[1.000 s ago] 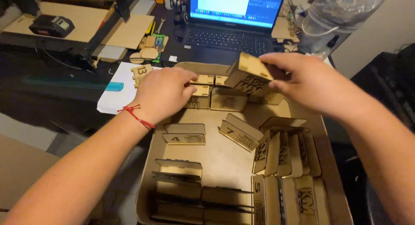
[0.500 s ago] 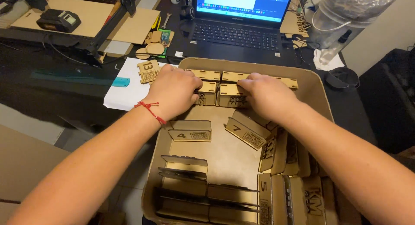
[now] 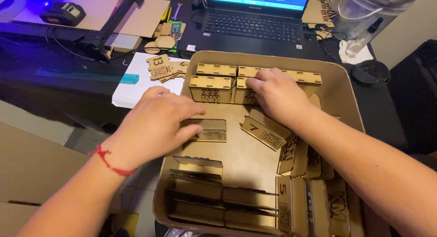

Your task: Organizing laser-cut wooden menu holders into a partitioned box for storage or shipping.

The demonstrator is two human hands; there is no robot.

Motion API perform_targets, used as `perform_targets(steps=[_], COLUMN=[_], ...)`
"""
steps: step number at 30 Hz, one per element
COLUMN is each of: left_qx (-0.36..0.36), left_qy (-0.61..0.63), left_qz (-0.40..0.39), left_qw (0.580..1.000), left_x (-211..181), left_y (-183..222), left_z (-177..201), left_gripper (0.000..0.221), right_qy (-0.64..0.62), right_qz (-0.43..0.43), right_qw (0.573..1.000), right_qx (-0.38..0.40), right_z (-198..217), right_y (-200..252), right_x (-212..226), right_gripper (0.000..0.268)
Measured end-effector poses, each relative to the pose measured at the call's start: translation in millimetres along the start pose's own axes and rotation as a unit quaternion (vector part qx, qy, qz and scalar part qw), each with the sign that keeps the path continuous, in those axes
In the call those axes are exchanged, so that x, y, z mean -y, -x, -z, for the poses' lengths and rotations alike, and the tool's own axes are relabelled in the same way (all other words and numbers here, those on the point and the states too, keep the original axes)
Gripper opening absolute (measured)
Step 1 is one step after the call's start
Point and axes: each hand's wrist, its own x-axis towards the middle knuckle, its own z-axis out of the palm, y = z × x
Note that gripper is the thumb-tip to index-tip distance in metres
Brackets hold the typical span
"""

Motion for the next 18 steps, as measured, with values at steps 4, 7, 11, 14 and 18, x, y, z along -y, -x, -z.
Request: perform_targets(steps=[4, 7, 11, 14, 18], left_qx=[-0.025, -0.03, -0.052, -0.065, -0.053], left_qy=[0.026, 0.043, 0.082, 0.088, 0.1], left_qz=[-0.007, -0.004, 0.012, 0.01, 0.015], left_qw=[0.999, 0.999, 0.995, 0.994, 0.993], left_x=[-3, -3, -5, -4, -4], left_y=[15, 18, 18, 19, 20], left_z=[-9, -19, -25, -28, -24], left_gripper=[0.033, 0.033, 0.023, 0.023, 0.021], right_qy=[-0.03, -0.047, -0.049, -0.033, 0.015], right_qz=[-0.019, -0.016, 0.057, 0.079, 0.102], right_qw=[0.999, 0.998, 0.997, 0.996, 0.994], right_qx=[-0.011, 0.024, -0.01, -0.001, -0.018], right_z=[-10, -10, -3, -7, -5], right_y=[-1, -3, -7, -12, -14], right_x=[-2, -3, 1, 1, -2], right_gripper=[0.033, 0.04, 0.023, 0.024, 0.021])
